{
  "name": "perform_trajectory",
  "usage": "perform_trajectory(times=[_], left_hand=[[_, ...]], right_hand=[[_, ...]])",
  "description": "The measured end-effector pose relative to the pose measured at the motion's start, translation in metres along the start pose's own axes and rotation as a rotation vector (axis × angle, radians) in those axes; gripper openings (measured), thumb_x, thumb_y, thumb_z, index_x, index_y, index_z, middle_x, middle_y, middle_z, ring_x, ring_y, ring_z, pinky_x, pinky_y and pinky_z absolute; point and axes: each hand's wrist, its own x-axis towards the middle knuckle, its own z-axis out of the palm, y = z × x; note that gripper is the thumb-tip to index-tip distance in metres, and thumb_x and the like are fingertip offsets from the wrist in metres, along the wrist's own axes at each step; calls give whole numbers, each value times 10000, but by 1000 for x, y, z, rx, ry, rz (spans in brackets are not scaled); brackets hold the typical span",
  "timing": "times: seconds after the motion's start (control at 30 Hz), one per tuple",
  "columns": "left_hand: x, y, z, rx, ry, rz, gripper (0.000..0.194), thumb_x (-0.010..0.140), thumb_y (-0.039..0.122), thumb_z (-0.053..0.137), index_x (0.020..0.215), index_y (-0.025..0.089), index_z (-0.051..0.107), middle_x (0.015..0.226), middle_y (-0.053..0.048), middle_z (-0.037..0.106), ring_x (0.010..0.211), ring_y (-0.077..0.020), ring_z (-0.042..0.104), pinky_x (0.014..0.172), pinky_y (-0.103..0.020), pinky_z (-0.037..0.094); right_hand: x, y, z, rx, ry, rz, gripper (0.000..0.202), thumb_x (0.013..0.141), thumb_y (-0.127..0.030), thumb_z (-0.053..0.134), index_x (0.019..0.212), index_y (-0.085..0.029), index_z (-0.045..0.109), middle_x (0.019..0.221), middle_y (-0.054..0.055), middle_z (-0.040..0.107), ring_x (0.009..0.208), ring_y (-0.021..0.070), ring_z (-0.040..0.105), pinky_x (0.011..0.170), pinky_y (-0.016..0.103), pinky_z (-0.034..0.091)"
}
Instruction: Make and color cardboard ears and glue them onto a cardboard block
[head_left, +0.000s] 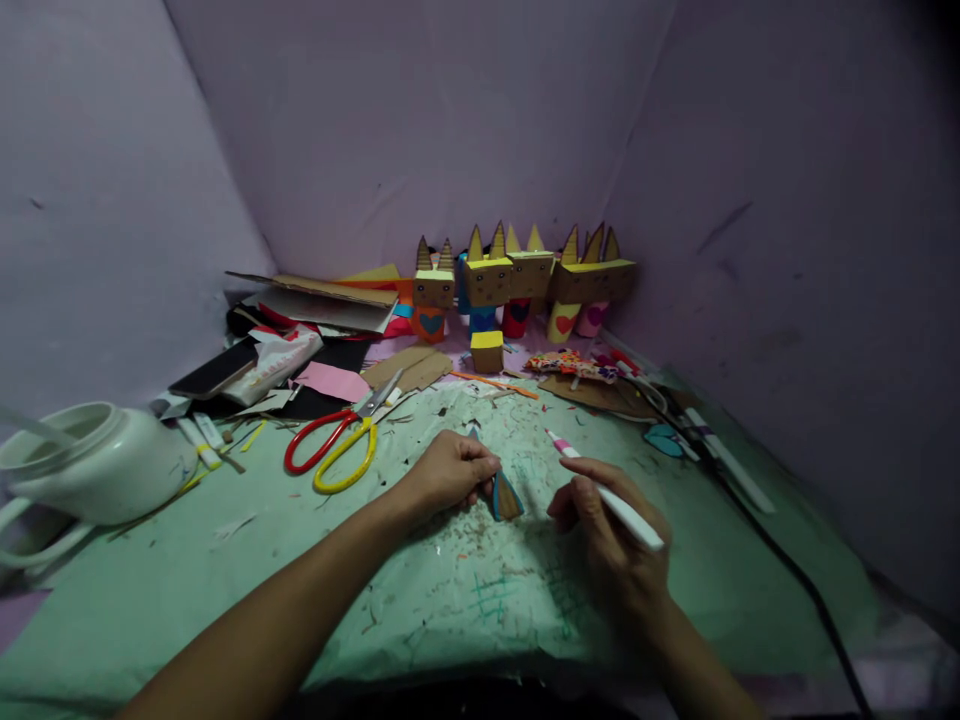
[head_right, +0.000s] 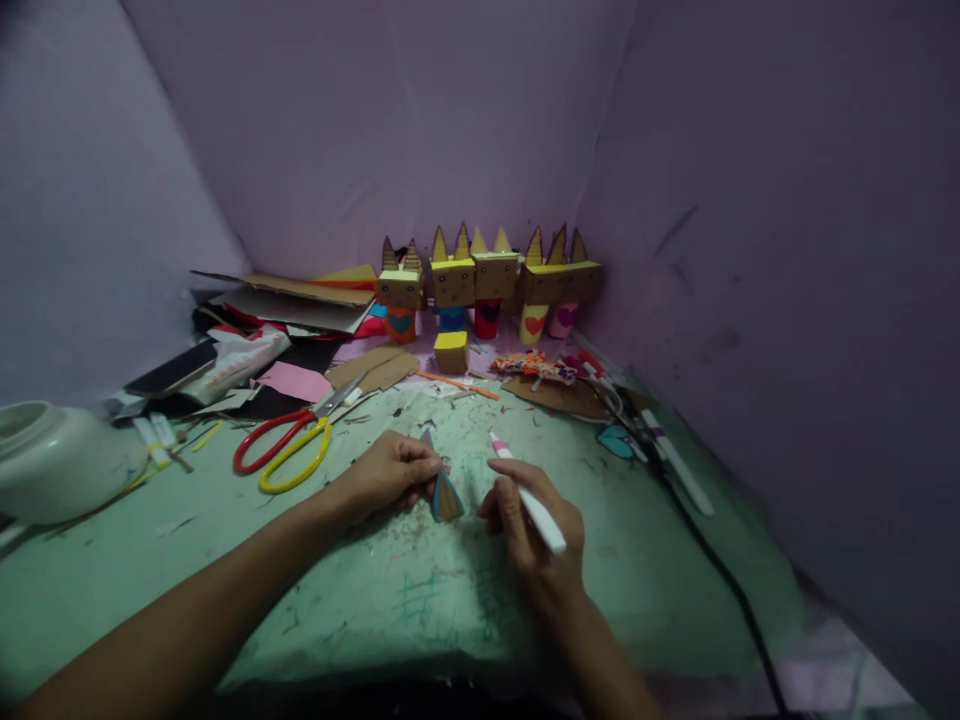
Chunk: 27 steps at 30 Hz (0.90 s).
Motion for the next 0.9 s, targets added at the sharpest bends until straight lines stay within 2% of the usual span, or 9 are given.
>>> perform_trajectory(times=[0.4,0.9], left_hand=[[1,-3,-1,-8,-6,9,269,786,162,482,522,140,524,355,65,443,299,-41,361,332,-166,257],[3,-3,-1,12,-5,26,266,787,153,477,528,129,535,388,56,457,319,-36,365,352,-170,262]], right_hand=[[1,-3,-1,-147,-74,-94,134,852,-169,505,955,-198,585,553,-45,581,436,89,549,444,198,441],[3,-4,2,-170,-107,-88,136,843,-165,506,941,-206,592,567,-30,582,439,109,550,445,220,450]])
